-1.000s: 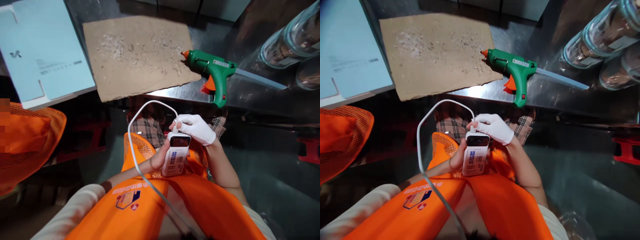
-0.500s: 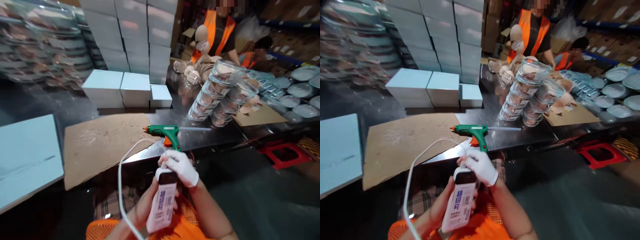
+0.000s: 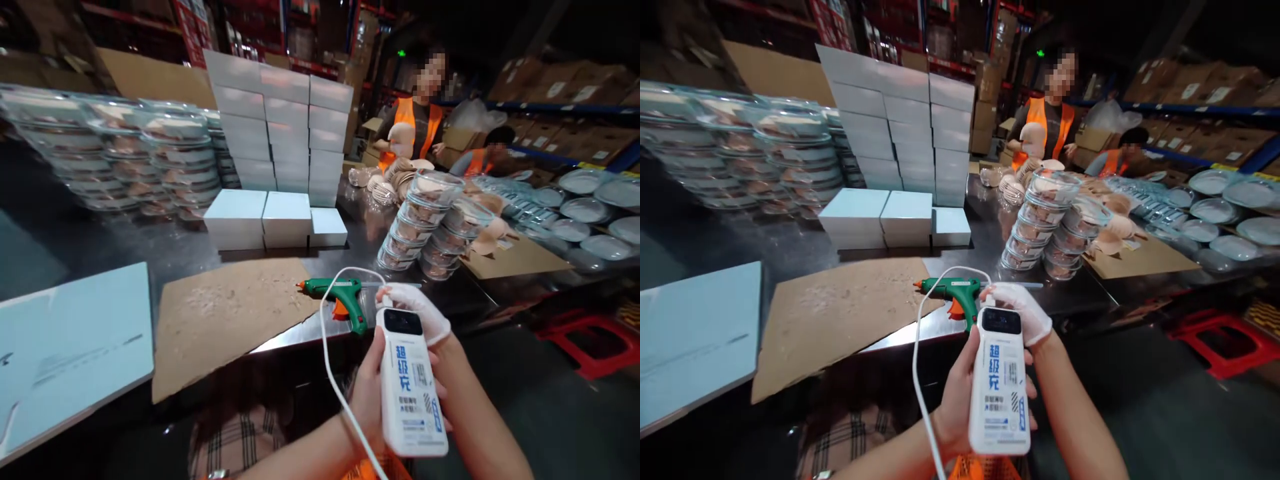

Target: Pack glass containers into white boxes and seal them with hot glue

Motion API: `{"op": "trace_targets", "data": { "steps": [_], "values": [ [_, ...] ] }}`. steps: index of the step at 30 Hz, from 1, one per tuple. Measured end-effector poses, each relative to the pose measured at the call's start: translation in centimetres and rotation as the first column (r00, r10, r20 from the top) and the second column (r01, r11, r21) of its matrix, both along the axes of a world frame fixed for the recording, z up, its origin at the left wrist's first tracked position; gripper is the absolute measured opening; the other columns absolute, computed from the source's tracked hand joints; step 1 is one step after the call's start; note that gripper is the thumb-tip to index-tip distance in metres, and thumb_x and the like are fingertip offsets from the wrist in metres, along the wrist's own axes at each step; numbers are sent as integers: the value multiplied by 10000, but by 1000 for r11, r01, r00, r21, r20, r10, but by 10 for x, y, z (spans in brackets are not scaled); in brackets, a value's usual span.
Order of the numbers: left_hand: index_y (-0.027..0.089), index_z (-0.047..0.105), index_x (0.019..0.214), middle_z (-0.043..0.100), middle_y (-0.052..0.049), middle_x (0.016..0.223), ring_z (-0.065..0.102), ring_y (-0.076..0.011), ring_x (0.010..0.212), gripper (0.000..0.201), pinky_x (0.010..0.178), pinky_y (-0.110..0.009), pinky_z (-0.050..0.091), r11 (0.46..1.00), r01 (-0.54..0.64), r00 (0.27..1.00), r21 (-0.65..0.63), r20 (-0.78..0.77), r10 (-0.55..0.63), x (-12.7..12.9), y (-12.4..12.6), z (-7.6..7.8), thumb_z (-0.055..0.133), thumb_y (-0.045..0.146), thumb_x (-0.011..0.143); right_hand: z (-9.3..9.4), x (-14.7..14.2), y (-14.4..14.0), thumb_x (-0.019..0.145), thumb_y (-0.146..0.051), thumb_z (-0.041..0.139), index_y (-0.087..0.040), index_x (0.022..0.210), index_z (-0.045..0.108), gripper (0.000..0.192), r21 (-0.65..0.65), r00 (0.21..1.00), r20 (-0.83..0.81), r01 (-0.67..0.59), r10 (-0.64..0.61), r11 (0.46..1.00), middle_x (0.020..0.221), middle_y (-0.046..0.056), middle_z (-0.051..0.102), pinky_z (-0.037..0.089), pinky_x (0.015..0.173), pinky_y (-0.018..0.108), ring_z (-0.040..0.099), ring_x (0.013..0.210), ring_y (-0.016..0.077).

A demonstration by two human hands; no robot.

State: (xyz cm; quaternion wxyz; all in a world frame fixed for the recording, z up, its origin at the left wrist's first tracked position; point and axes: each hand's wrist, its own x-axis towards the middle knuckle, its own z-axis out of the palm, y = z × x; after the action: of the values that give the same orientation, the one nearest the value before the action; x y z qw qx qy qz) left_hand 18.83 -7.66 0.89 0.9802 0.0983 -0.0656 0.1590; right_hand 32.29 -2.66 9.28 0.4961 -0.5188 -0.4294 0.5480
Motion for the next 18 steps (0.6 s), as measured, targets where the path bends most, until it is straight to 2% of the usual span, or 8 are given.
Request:
{"op": "trace_targets", "data": {
  "steps": [3, 8, 18],
  "values": [
    [77, 725, 1193, 803, -168, 937, 784, -311, 750, 942, 718, -378, 545, 999, -29, 999, -27, -29, 28, -6, -3, -7, 479, 920, 850, -14, -9, 2, 654, -477, 906, -151, 752, 713, 391, -37, 992, -117, -51, 46, 998, 684, -15, 623, 410, 615, 261, 543, 624, 118],
    [57, 719, 1199, 806, -180, 933, 798, -331, 749, 964, 727, -410, 579, 999, -15, 998, -41, -62, 13, -16, 2, -14, 388, 910, 896, -30, -12, 3, 699, -488, 901, -142, 808, 723, 404, -60, 989, -146, -36, 27, 998, 700, -5, 651, 430, 645, 268, 580, 650, 128],
    [64, 732, 1186, 817, -168, 917, 805, -319, 732, 934, 704, -403, 606, 998, -17, 996, -68, -93, 10, -17, -1, -21, 429, 899, 895, -39, -16, 1, 674, -453, 915, -144, 792, 728, 380, -86, 977, -214, -18, 0, 996, 692, -7, 660, 437, 630, 258, 575, 638, 122]
  ]
}}
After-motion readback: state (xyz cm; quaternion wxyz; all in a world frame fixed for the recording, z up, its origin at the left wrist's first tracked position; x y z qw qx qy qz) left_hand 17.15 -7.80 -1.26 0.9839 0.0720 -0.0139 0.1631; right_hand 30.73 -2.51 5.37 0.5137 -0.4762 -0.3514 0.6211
